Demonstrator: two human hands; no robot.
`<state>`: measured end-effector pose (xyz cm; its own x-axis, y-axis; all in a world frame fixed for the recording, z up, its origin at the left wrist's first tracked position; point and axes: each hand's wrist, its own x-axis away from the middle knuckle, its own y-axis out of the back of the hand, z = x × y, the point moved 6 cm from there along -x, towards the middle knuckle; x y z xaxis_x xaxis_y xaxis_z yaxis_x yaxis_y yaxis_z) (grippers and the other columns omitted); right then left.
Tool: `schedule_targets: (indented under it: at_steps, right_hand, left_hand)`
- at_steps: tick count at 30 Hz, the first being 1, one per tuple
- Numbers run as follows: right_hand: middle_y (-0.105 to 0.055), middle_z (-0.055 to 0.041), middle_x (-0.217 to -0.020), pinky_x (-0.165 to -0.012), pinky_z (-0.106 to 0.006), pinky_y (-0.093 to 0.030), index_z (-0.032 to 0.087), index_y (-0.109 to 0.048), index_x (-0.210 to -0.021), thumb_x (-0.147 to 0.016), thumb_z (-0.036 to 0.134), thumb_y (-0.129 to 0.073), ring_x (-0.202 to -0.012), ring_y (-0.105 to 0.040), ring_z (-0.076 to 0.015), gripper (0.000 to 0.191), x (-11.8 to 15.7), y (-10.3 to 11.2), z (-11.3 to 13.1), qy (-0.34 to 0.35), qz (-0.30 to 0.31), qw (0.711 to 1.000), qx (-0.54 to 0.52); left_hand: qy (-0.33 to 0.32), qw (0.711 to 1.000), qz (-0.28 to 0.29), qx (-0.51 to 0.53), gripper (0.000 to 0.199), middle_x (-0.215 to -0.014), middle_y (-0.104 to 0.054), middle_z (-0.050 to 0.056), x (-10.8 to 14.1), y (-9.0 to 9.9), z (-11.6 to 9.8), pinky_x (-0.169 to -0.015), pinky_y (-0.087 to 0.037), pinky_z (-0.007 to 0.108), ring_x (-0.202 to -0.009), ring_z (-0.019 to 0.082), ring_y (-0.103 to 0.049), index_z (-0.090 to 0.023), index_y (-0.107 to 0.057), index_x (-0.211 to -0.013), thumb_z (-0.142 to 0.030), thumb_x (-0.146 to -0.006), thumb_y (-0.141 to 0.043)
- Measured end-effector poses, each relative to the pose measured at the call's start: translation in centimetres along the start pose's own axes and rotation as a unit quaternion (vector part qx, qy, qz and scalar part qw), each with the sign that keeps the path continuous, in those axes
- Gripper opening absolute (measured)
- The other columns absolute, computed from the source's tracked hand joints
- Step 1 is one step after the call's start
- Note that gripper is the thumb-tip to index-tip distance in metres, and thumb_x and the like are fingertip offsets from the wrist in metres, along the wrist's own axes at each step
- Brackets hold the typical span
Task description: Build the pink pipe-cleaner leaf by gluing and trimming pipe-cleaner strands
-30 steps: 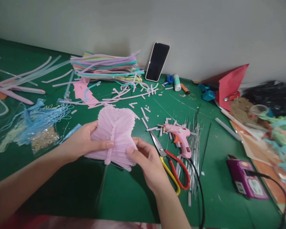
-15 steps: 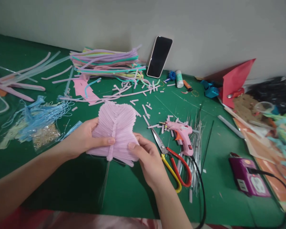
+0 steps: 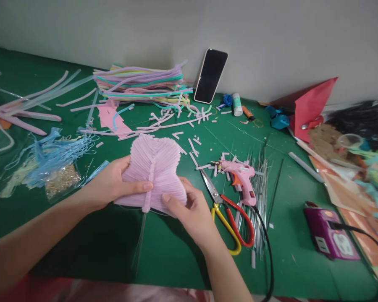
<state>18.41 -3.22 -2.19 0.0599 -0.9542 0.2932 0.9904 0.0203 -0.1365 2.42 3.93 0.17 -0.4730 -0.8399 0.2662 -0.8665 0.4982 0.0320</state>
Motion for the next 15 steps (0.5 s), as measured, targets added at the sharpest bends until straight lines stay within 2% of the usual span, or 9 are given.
schedule_targets:
  at_steps: [5, 8, 13, 15]
  right_hand:
    - [-0.070, -0.0036, -0.102, -0.082, -0.032, -0.047, 0.023, -0.073, -0.092, -0.078, 0.042, -0.072, -0.095, -0.061, -0.0228, 0.024, -0.2, 0.1, -0.3, -0.002, -0.029, 0.999, 0.015]
    - [-0.071, -0.0039, -0.099, -0.081, -0.032, -0.047, 0.022, -0.073, -0.092, -0.081, 0.047, -0.068, -0.093, -0.061, -0.0229, 0.027, -0.3, 0.3, -0.4, -0.009, -0.047, 0.999, 0.005]
    - [-0.070, -0.0065, -0.102, -0.083, -0.035, -0.048, 0.022, -0.070, -0.102, -0.088, 0.056, -0.053, -0.098, -0.062, -0.0252, 0.040, -0.2, 0.8, -0.2, 0.006, -0.071, 0.996, -0.048]
    - [-0.069, -0.0064, -0.106, -0.079, -0.034, -0.048, 0.023, -0.066, -0.107, -0.087, 0.056, -0.055, -0.095, -0.062, -0.0232, 0.040, -0.1, 1.4, -0.1, 0.022, -0.115, 0.992, -0.039]
  left_hand:
    - [0.006, 1.000, -0.007, -0.003, 0.045, -0.108, -0.073, 0.002, 0.0, 0.0, 0.0, -0.083, -0.054, 0.033, -0.101, 0.028, -0.067, -0.021, -0.066, -0.107, -0.029, -0.066, -0.081]
    - [0.024, 1.000, -0.011, 0.015, 0.040, -0.105, -0.074, 0.003, 0.0, 0.0, 0.3, -0.082, -0.054, 0.031, -0.100, 0.026, -0.067, -0.021, -0.067, -0.108, -0.034, -0.072, -0.077]
    - [0.035, 0.994, -0.022, 0.105, 0.036, -0.104, -0.074, 0.005, -0.2, 0.0, 0.9, -0.081, -0.054, 0.031, -0.095, 0.024, -0.069, -0.022, -0.069, -0.109, -0.046, -0.083, -0.065]
    - [0.042, 0.989, -0.027, 0.142, 0.037, -0.103, -0.074, 0.006, -0.3, -0.1, 1.0, -0.080, -0.055, 0.031, -0.092, 0.023, -0.069, -0.021, -0.070, -0.109, -0.049, -0.085, -0.062]
